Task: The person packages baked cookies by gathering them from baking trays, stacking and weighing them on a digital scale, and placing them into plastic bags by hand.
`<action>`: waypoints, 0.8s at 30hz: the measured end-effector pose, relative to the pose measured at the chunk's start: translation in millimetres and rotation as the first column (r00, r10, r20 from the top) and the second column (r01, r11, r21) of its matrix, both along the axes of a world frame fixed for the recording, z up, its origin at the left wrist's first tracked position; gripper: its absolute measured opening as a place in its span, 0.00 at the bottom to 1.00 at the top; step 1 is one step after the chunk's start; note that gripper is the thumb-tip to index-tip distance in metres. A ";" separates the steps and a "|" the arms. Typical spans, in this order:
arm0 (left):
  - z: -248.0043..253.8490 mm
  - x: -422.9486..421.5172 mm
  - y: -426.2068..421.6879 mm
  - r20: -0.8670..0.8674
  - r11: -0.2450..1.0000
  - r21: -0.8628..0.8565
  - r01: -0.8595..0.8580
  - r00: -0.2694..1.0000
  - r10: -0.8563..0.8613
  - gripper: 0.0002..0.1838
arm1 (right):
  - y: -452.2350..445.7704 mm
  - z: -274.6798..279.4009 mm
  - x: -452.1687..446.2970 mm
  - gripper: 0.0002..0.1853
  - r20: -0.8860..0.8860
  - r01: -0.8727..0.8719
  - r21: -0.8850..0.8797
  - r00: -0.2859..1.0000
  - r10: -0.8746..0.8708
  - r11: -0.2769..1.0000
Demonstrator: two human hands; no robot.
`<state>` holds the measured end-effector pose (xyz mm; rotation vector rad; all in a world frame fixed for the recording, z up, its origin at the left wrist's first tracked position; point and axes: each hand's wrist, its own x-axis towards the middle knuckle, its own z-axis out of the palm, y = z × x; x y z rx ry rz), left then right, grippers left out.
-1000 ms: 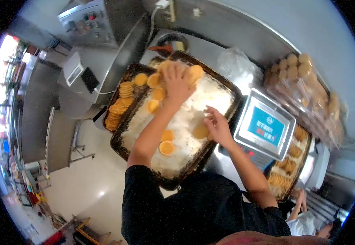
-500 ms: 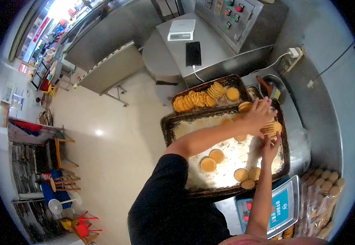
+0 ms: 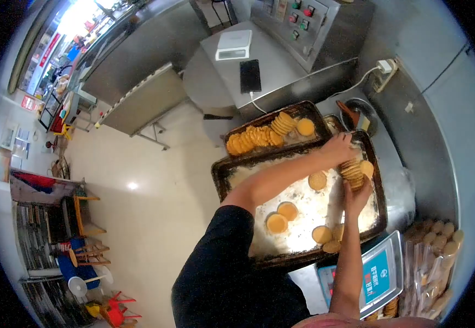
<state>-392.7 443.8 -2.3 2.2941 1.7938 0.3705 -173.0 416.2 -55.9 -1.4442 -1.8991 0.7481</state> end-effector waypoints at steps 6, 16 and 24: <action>-26.4 33.6 -2.4 0.361 0.993 -0.033 -0.115 0.925 0.119 0.18 | -28.2 46.1 27.8 0.39 -0.130 0.023 0.104 0.992 -0.010 0.994; 68.4 220.8 -142.7 0.240 0.924 0.275 0.266 0.912 -0.334 0.41 | -187.2 155.6 217.6 0.37 0.165 0.235 0.093 0.955 -0.247 0.968; 16.8 357.2 -192.0 0.337 0.913 0.201 0.355 0.850 -0.405 0.41 | -248.7 123.2 335.2 0.37 0.301 0.394 0.085 0.866 -0.401 0.915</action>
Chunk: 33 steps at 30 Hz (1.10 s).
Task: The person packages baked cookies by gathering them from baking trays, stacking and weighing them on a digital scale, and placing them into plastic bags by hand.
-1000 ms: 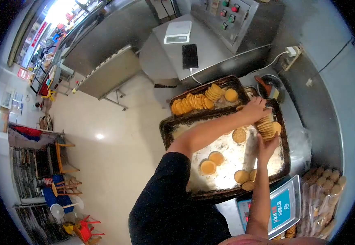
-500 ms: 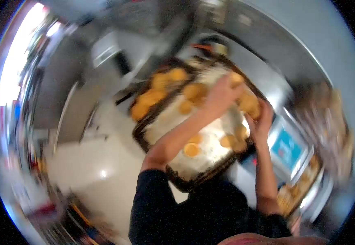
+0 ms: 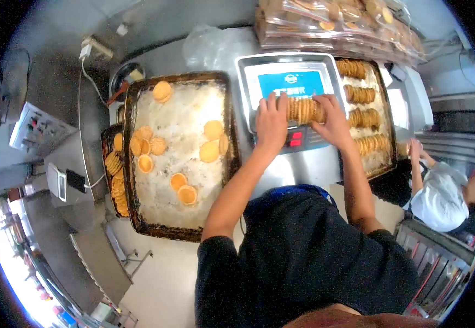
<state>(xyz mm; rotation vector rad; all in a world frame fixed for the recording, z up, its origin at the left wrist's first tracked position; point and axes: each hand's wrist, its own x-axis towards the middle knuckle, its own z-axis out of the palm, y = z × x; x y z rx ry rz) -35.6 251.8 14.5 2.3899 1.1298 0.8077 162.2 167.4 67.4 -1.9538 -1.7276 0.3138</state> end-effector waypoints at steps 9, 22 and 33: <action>-7.3 6.2 9.9 -0.279 0.993 -0.115 -0.021 0.960 -0.012 0.43 | 20.1 -43.9 45.4 0.39 0.129 -0.244 -0.155 0.956 0.265 0.957; 12.9 -65.1 -59.7 0.125 0.967 -0.052 -0.249 0.959 0.253 0.32 | -6.6 -34.0 11.3 0.49 0.171 0.035 -0.219 0.985 0.003 0.975; -31.3 -87.0 -179.6 0.311 0.735 -0.614 -0.290 0.766 0.562 0.12 | -37.3 -53.7 31.6 0.45 -0.066 0.060 -0.026 0.996 -0.061 0.998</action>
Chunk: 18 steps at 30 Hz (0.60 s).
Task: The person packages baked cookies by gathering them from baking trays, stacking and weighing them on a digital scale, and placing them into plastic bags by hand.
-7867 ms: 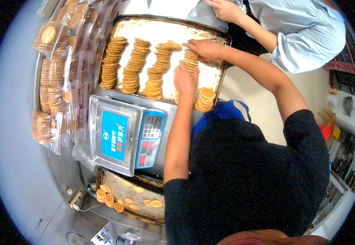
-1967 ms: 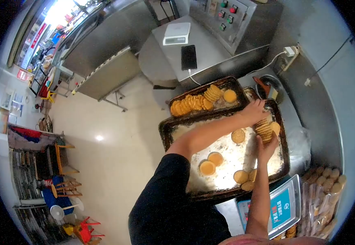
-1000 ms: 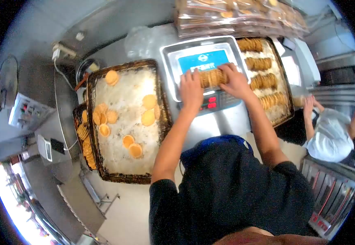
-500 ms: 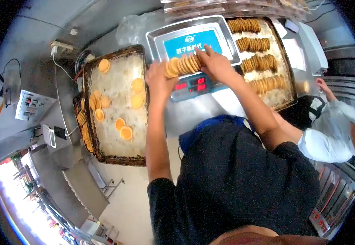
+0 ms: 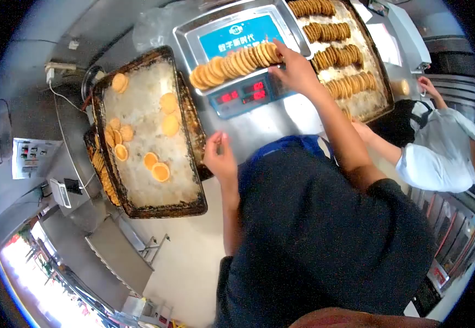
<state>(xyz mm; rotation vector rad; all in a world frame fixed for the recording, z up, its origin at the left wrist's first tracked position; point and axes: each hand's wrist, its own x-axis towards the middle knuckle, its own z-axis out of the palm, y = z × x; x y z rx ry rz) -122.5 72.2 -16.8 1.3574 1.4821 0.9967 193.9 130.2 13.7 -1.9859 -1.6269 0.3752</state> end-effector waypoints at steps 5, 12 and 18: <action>9.4 -11.2 -0.2 -0.030 0.989 0.023 0.143 0.989 -0.142 0.12 | -7.3 6.0 -4.2 0.34 0.058 0.058 0.167 0.996 -0.068 0.984; 10.8 -59.9 6.9 -0.313 0.995 0.074 -0.065 0.946 0.085 0.11 | -47.0 22.5 -43.7 0.11 -0.177 0.103 0.234 0.982 -0.062 0.967; -4.6 -149.5 32.2 -0.734 0.914 0.387 -0.123 0.559 0.386 0.28 | -73.6 5.6 -64.3 0.09 -0.303 0.028 0.155 0.953 0.020 0.987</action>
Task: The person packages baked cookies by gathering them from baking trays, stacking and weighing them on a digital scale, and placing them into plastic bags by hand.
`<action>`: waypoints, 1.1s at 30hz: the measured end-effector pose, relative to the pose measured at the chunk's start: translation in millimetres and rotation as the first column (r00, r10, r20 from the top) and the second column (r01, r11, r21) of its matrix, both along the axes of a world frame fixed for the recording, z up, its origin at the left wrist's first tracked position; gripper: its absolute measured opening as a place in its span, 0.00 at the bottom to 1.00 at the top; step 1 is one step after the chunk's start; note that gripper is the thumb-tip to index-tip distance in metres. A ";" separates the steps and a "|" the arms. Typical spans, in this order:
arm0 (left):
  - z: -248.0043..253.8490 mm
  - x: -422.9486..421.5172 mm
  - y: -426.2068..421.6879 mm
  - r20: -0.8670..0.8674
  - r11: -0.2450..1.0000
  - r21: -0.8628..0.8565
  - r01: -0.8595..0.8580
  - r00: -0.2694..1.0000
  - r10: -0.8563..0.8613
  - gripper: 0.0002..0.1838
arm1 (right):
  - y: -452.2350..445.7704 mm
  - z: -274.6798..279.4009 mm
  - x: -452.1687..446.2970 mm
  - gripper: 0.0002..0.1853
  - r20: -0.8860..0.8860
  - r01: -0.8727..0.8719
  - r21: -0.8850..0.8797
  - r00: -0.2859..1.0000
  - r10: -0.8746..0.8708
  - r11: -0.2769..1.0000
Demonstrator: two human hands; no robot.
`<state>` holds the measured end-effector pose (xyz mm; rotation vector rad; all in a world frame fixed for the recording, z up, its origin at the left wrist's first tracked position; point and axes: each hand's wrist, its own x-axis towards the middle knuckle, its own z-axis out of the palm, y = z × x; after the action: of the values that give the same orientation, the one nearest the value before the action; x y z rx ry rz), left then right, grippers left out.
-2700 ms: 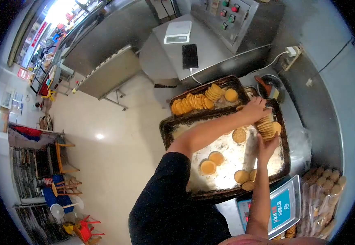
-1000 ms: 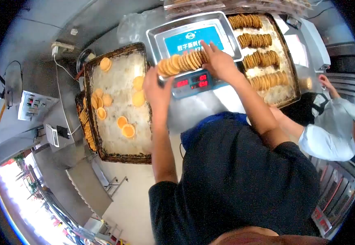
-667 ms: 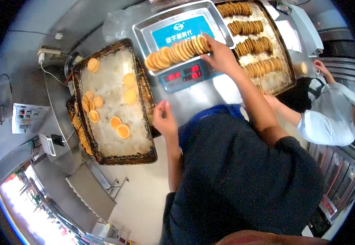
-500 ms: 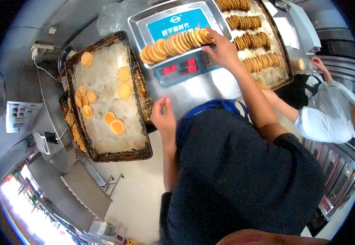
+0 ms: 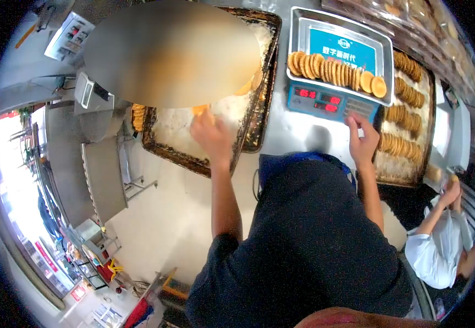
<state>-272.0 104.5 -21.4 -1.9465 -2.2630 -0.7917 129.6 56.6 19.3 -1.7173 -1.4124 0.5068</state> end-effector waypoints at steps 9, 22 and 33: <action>-26.0 -72.7 43.4 0.181 0.927 -0.371 0.061 0.983 0.007 0.46 | 31.3 17.7 -21.3 0.10 0.037 -0.101 0.078 0.994 0.099 0.992; 41.3 -19.6 58.6 0.613 0.893 -0.426 0.145 0.772 0.167 0.38 | 28.1 -35.6 -18.4 0.12 -0.148 -0.113 -0.115 0.984 0.095 0.987; 40.8 165.5 25.9 0.977 0.856 -0.186 0.483 -0.003 0.214 0.38 | 57.6 40.4 -83.7 0.37 0.153 -0.637 0.105 0.769 0.620 0.764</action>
<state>-106.5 130.4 19.4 -2.0038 -3.1683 -2.7221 45.9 114.2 59.7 -1.1228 -2.0651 0.6476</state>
